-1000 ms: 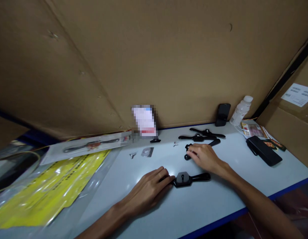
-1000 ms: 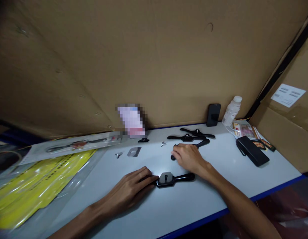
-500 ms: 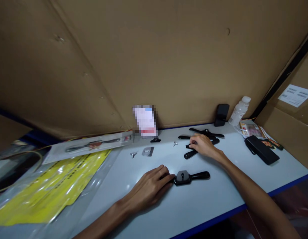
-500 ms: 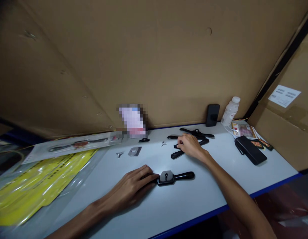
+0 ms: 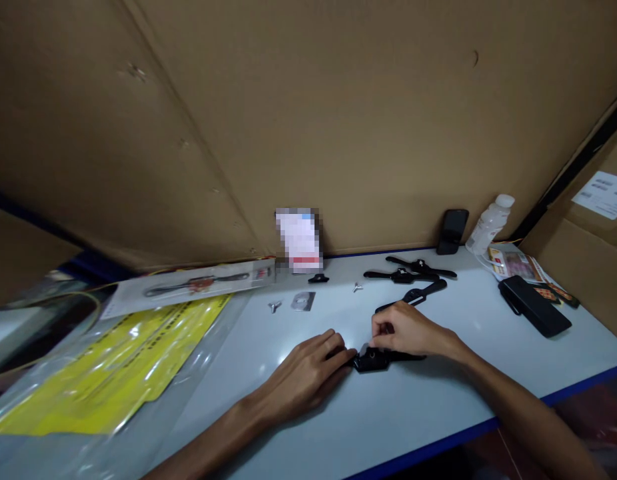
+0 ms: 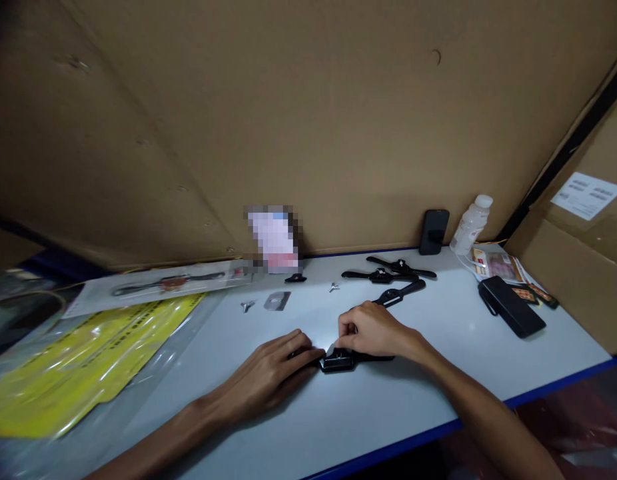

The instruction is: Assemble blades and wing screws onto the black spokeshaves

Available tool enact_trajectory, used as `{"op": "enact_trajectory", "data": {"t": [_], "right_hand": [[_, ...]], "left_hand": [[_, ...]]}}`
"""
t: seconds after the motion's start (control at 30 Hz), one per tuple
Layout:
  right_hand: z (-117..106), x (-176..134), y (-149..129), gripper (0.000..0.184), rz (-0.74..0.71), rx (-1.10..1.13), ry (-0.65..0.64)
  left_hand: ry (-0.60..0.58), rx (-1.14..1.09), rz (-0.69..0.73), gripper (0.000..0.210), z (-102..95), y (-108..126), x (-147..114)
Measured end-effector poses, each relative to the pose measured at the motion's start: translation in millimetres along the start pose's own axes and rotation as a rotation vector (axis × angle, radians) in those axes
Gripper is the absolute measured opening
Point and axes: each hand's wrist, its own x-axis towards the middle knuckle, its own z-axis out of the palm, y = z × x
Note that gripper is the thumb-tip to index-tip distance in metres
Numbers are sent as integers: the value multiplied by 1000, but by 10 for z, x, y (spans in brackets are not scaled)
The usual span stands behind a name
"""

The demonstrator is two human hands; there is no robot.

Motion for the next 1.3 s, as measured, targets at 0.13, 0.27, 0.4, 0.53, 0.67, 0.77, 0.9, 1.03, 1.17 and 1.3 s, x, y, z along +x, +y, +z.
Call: {"op": "enact_trajectory", "data": {"t": [0.13, 0.27, 0.4, 0.53, 0.67, 0.77, 0.9, 1.03, 1.17, 1.3], "right_hand": [[-51, 101, 146, 11, 56, -110, 203], [-98, 316, 184, 16, 83, -368, 256], [-82, 593, 121, 23, 62, -567, 179], [12, 779, 94, 25, 39, -593, 152], [70, 763, 103, 24, 8, -567, 183], [42, 639, 123, 19, -11, -524, 243], [-10, 416, 185, 11, -79, -180, 396], [-6, 237, 235, 9, -52, 393, 446], [-16, 160, 252, 18, 38, 771, 207], [-52, 115, 248, 16, 76, 827, 2]], "left_hand": [[-14, 6, 3, 20, -1, 1, 7], [-1, 10, 13, 20, 10, -8, 10], [7, 13, 15, 19, 28, -17, 9], [-10, 22, 8, 19, 42, -25, 5], [9, 17, 22, 19, 41, -32, 4], [10, 17, 18, 19, 31, -28, 6], [-3, 31, 16, 19, 13, -15, 10], [9, 21, 19, 20, -1, -4, 12], [-3, 7, 1, 21, 1, -10, -4], [-5, 0, 5, 22, 6, -18, -18]]}}
